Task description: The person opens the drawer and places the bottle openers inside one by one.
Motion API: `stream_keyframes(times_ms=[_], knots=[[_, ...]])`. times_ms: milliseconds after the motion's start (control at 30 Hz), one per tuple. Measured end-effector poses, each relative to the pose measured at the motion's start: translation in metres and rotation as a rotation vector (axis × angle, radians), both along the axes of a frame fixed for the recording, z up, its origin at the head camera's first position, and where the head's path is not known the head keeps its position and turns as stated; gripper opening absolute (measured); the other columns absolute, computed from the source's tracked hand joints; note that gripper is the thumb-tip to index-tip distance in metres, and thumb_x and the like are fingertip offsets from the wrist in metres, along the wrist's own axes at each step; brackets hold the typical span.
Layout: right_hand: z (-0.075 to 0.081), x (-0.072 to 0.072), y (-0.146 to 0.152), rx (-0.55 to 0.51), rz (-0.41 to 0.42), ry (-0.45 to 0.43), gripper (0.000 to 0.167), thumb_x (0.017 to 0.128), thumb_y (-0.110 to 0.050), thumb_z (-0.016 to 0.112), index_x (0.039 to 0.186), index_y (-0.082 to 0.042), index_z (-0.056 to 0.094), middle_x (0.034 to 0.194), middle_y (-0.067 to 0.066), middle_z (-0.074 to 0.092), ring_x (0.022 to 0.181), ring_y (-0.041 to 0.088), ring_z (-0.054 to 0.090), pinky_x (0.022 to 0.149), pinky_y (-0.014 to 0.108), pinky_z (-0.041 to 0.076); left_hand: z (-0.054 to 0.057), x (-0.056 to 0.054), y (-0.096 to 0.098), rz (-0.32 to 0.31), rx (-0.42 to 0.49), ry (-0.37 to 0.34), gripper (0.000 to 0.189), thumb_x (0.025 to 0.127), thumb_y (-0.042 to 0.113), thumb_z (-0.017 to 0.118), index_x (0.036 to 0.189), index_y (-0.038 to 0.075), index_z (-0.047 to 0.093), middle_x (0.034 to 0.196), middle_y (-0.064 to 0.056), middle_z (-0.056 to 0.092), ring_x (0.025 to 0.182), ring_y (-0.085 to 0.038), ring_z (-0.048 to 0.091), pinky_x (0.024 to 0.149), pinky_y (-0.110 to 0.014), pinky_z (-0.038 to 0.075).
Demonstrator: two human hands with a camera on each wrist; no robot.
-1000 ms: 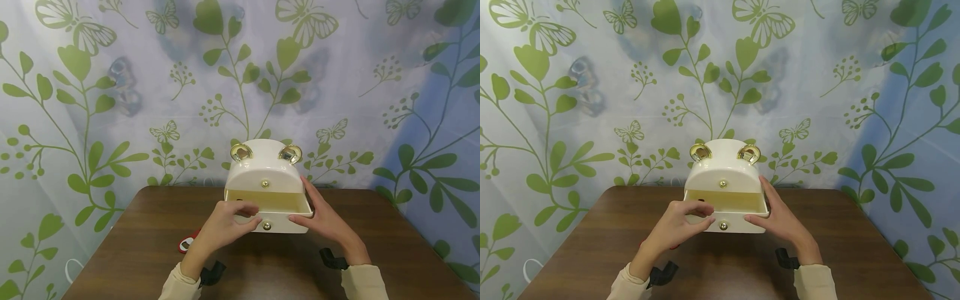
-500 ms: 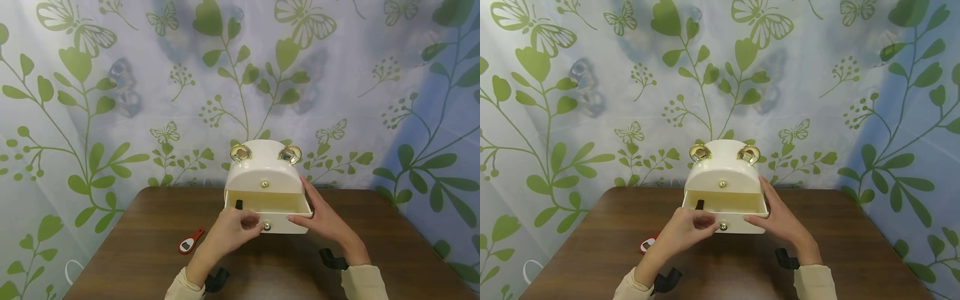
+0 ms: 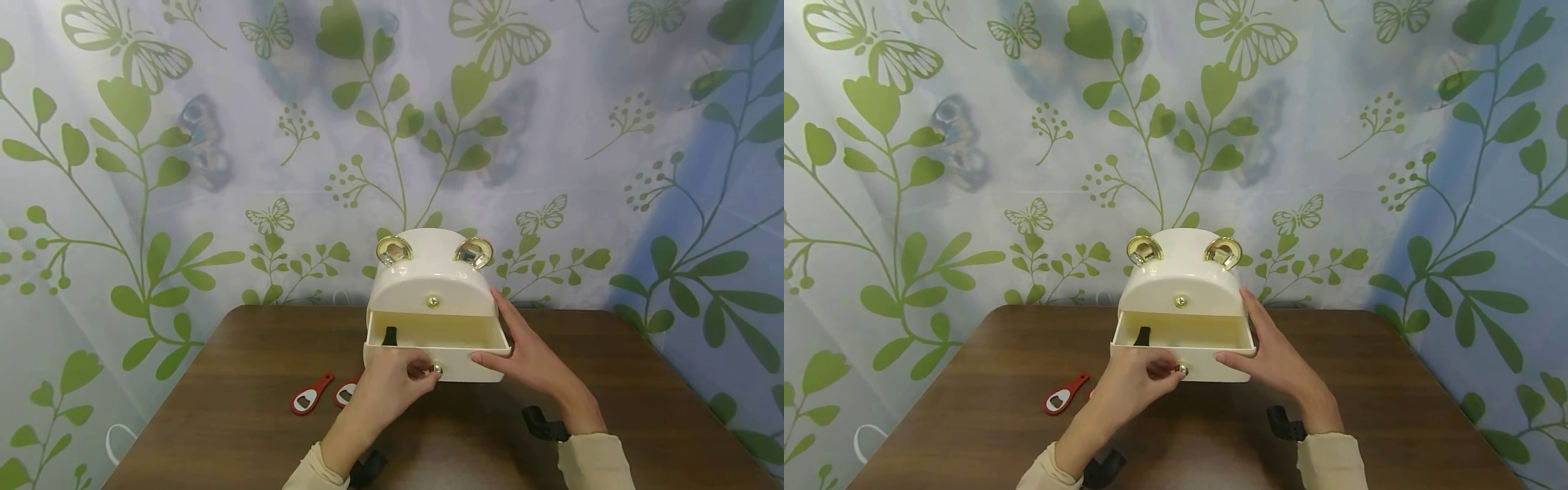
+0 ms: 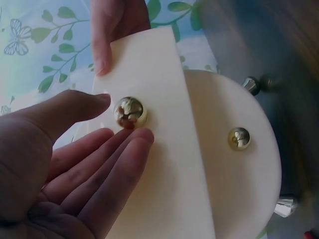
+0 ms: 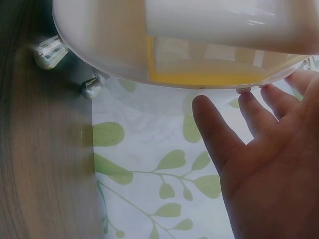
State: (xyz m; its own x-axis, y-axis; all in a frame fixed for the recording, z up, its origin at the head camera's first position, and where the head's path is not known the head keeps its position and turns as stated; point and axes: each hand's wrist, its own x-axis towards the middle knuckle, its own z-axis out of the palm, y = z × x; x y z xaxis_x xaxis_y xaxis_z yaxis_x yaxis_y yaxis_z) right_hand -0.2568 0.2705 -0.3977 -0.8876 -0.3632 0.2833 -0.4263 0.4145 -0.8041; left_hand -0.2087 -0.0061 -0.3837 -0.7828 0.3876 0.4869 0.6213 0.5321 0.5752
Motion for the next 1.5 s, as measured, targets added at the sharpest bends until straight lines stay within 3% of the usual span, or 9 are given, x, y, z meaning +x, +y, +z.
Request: stream_keyframes(times_ms=[267, 600, 900, 1200, 1500], knots=[[0.000, 0.000, 0.000, 0.003, 0.006, 0.011, 0.114, 0.087, -0.025, 0.085, 0.166, -0.038, 0.003, 0.145, 0.018, 0.037, 0.110, 0.043, 0.060, 0.075, 0.035, 0.062, -0.004, 0.001, 0.006, 0.062, -0.026, 0.045, 0.005, 0.084, 0.010, 0.084, 0.084, 0.008, 0.079, 0.080, -0.001, 0.078, 0.069, -0.007, 0.071, 0.066, -0.013, 0.056], [0.001, 0.000, -0.001, -0.003, 0.016, 0.017, 0.114, 0.087, -0.023, 0.085, 0.166, -0.036, 0.003, 0.145, 0.022, 0.037, 0.112, 0.046, 0.059, 0.075, 0.035, 0.062, -0.008, -0.003, 0.006, 0.077, -0.018, 0.061, 0.006, 0.084, 0.011, 0.084, 0.083, 0.008, 0.079, 0.079, -0.001, 0.078, 0.069, -0.001, 0.069, 0.065, -0.010, 0.053], [0.000, -0.001, -0.001, 0.017, 0.019, 0.045, 0.114, 0.087, -0.023, 0.085, 0.166, -0.036, 0.003, 0.144, 0.021, 0.037, 0.111, 0.044, 0.060, 0.076, 0.036, 0.062, -0.011, -0.006, 0.003, 0.108, -0.031, 0.101, 0.006, 0.083, 0.014, 0.085, 0.083, 0.011, 0.080, 0.079, 0.003, 0.077, 0.073, -0.006, 0.071, 0.068, -0.015, 0.055], [0.000, -0.001, -0.001, 0.064, -0.019, 0.069, 0.114, 0.087, -0.028, 0.085, 0.166, -0.037, 0.003, 0.151, 0.012, 0.034, 0.118, 0.040, 0.059, 0.080, 0.035, 0.059, -0.017, -0.015, 0.002, 0.069, 0.050, 0.092, 0.006, 0.084, 0.011, 0.084, 0.085, 0.009, 0.079, 0.082, -0.001, 0.078, 0.074, -0.012, 0.074, 0.068, -0.020, 0.059], [-0.002, -0.001, -0.001, 0.110, -0.066, 0.088, 0.115, 0.086, -0.035, 0.085, 0.166, -0.035, 0.003, 0.159, 0.012, 0.029, 0.126, 0.042, 0.055, 0.090, 0.055, 0.056, -0.023, -0.021, 0.002, 0.066, 0.105, 0.073, 0.006, 0.086, 0.011, 0.083, 0.088, 0.009, 0.078, 0.084, 0.001, 0.078, 0.076, -0.006, 0.073, 0.070, -0.018, 0.059]])
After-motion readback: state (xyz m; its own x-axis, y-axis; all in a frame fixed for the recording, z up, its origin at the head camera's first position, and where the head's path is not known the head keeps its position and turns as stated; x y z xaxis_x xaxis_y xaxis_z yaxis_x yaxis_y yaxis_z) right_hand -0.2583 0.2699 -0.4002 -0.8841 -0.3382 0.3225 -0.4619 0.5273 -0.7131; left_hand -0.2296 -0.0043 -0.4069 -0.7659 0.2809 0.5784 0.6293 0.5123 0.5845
